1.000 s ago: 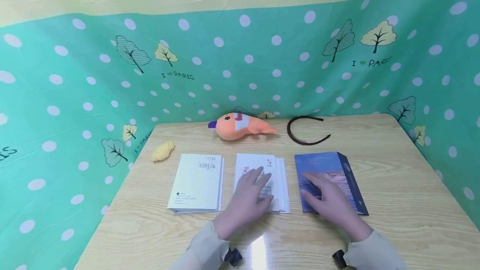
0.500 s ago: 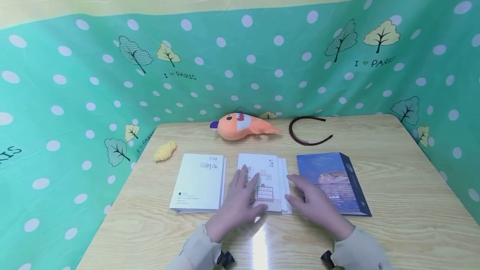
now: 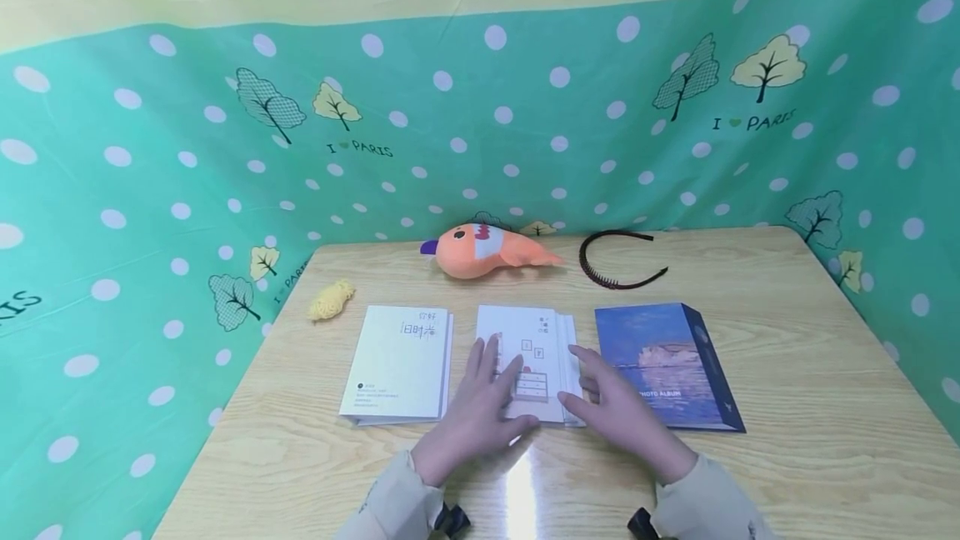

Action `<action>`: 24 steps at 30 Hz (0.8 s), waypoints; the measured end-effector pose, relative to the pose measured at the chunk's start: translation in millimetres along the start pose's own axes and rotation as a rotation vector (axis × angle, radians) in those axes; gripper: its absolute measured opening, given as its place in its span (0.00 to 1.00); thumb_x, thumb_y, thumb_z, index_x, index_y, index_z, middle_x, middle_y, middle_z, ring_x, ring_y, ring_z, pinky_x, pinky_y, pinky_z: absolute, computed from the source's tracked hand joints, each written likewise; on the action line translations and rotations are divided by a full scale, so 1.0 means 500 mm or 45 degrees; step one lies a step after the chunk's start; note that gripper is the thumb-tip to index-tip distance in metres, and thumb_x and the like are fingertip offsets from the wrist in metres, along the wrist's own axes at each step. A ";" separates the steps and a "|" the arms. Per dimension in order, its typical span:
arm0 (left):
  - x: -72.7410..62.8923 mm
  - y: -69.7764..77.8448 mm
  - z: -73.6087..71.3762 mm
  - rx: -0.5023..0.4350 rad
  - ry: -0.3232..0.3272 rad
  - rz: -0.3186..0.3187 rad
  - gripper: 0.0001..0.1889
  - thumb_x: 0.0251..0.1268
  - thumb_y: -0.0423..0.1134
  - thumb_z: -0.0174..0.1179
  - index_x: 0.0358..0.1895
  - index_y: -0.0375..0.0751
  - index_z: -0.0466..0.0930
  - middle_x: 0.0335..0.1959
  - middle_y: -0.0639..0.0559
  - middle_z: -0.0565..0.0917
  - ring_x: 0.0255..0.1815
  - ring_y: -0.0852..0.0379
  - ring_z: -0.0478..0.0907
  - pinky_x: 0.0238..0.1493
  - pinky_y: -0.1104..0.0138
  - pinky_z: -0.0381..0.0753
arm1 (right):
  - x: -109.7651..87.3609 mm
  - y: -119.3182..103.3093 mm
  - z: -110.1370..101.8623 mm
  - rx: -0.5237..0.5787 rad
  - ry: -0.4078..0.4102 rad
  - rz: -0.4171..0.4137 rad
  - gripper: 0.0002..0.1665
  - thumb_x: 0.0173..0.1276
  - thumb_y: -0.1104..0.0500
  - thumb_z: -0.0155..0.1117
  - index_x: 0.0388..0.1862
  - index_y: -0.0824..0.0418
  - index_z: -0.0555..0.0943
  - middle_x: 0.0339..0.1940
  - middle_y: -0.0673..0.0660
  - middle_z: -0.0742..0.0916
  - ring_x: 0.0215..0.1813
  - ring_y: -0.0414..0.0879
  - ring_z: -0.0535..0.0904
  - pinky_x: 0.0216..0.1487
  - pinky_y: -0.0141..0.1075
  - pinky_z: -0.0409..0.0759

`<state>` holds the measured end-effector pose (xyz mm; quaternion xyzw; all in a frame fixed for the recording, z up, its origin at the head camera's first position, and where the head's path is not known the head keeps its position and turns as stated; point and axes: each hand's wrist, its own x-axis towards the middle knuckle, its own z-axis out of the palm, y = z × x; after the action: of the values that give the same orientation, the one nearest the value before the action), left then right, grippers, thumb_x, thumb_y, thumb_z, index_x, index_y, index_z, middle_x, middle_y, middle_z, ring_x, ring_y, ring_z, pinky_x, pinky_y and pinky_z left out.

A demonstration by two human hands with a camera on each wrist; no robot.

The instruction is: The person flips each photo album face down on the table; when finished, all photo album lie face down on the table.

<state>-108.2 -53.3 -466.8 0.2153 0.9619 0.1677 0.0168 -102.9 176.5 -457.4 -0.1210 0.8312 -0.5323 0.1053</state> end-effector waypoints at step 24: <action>0.002 -0.011 0.011 -0.145 -0.047 -0.034 0.47 0.54 0.62 0.66 0.75 0.46 0.60 0.79 0.37 0.39 0.78 0.38 0.30 0.73 0.48 0.52 | 0.003 -0.011 -0.004 0.576 0.049 0.339 0.39 0.75 0.58 0.53 0.77 0.69 0.49 0.77 0.73 0.50 0.73 0.67 0.57 0.63 0.50 0.73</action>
<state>-110.9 -55.8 -473.7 0.2042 0.9531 0.2178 0.0489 -104.4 175.5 -451.4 0.0264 0.7014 -0.6884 0.1832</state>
